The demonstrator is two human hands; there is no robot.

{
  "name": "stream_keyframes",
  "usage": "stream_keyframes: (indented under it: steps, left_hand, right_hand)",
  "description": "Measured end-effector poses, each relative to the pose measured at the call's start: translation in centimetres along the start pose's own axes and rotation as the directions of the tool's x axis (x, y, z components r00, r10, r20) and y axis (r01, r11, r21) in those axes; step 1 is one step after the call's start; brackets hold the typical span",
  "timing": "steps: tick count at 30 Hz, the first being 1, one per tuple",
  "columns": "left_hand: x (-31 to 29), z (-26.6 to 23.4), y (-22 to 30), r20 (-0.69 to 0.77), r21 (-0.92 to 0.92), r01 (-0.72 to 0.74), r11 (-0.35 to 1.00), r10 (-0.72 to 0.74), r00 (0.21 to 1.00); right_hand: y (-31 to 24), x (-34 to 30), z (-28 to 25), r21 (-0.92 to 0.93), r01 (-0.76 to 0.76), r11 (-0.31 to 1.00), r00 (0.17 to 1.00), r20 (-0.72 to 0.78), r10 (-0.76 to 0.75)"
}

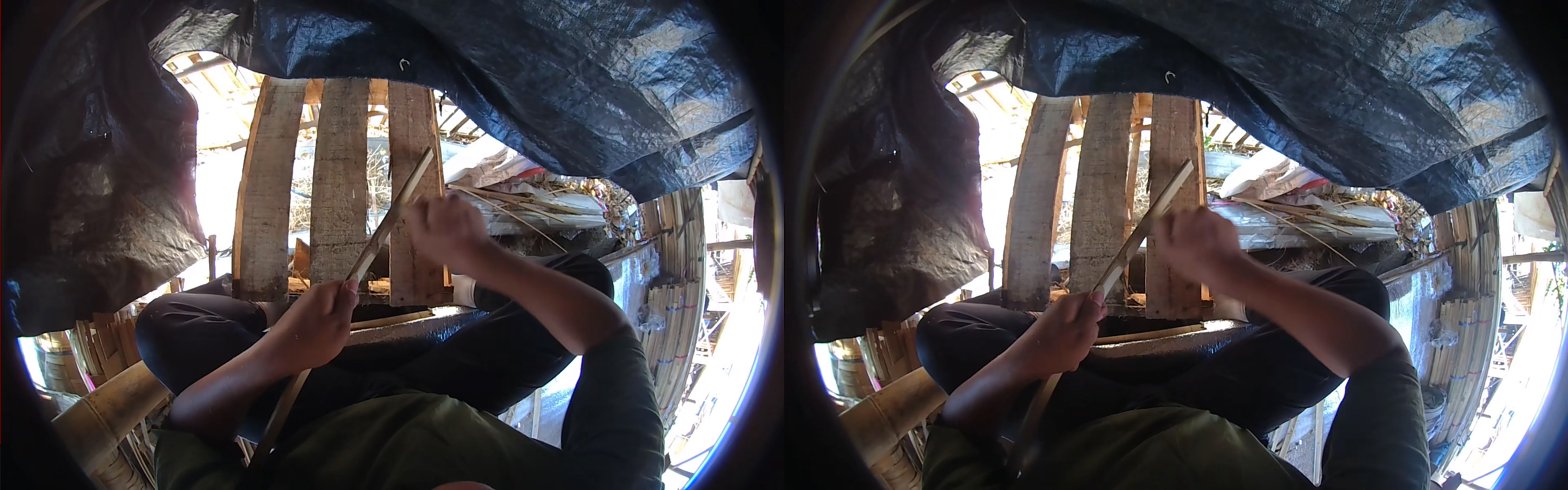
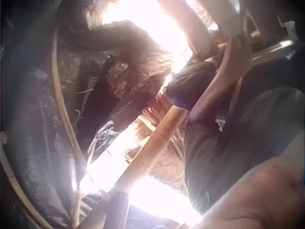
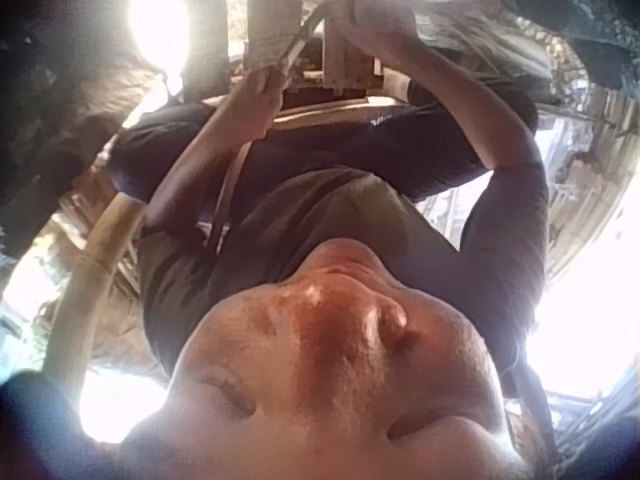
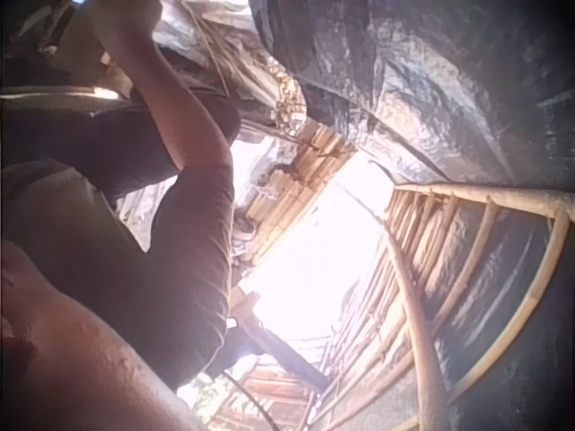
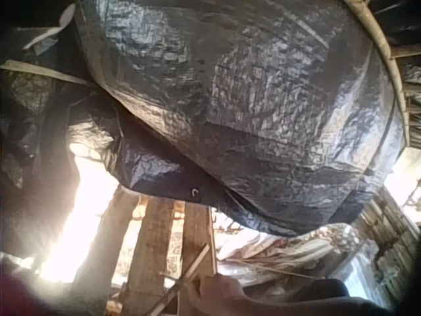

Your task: The person scrapes a bamboo strip using a knife, then places the knife down and picks up a phone.

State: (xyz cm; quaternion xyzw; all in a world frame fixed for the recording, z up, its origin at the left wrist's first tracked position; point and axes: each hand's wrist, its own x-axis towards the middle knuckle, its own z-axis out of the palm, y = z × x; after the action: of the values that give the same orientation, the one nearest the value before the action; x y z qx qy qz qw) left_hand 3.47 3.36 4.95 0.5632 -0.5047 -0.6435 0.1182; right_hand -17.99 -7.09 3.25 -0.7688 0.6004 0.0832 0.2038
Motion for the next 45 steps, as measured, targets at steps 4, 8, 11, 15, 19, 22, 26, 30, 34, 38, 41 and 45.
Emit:
stream_keyframes:
  steps: [4,8,11,15,19,22,26,30,34,38,41,45]
  left_hand:
    - [-1.2,0.3,1.4,-0.11,0.228,-0.111,0.967,0.139,0.984]
    - [-1.5,0.6,1.5,-0.093,0.318,-0.149,0.936,0.188,0.978]
    - [-1.3,0.9,0.4,-0.119,0.385,-0.226,0.895,0.29,0.949]
    - [-1.7,0.6,-0.1,-0.112,0.469,-0.255,0.846,0.344,0.932]
    - [-1.2,0.8,-0.5,-0.104,0.526,-0.305,0.794,0.416,0.903]
    - [-1.3,0.9,-0.4,-0.071,0.557,-0.286,0.78,0.388,0.919]
    - [-1.4,0.9,-0.5,-0.107,0.534,-0.28,0.797,0.392,0.914]
    - [-0.9,0.6,0.0,-0.114,0.406,-0.189,0.894,0.255,0.96]
    - [-0.5,0.1,-0.1,-0.073,0.303,-0.092,0.948,0.119,0.99]
    - [-0.3,-0.1,0.8,0.009,0.002,0.068,0.998,-0.068,0.998]
    - [-0.2,-0.5,1.7,0.082,-0.144,0.25,0.958,-0.24,0.967]
    - [-0.2,0.7,-0.5,-0.017,0.078,-0.196,0.978,0.198,0.98]
  right_hand:
    - [2.5,1.2,-0.2,-0.198,0.062,0.978,0.987,-0.134,-0.09]
    - [4.7,2.1,-0.3,-0.149,-0.017,0.989,0.961,-0.274,-0.025]
    - [-0.5,-1.6,0.3,0.039,0.02,0.999,0.999,0.03,-0.021]
    - [2.4,1.8,-0.5,0.012,-0.101,0.995,0.977,-0.188,0.101]
    - [4.6,2.7,1.2,-0.031,-0.023,0.999,0.971,-0.24,0.015]
    - [-0.1,-0.6,1.1,0.165,-0.069,0.984,0.998,0.011,0.068]
    - [3.3,2.5,0.8,0.012,-0.1,0.995,0.979,-0.179,0.101]
    - [5.6,2.7,3.5,-0.419,0.202,0.885,0.855,-0.365,-0.368]
    - [-1.6,-3.4,1.9,0.092,0.117,0.989,0.992,-0.067,-0.111]
    - [1.9,-0.1,1.8,0.081,0.083,0.993,0.981,-0.18,-0.068]
    - [1.6,0.7,1.2,0.097,-0.038,0.995,0.967,-0.246,0.061]
    - [-0.6,-3.1,1.8,0.001,0.211,0.978,0.969,-0.13,-0.209]
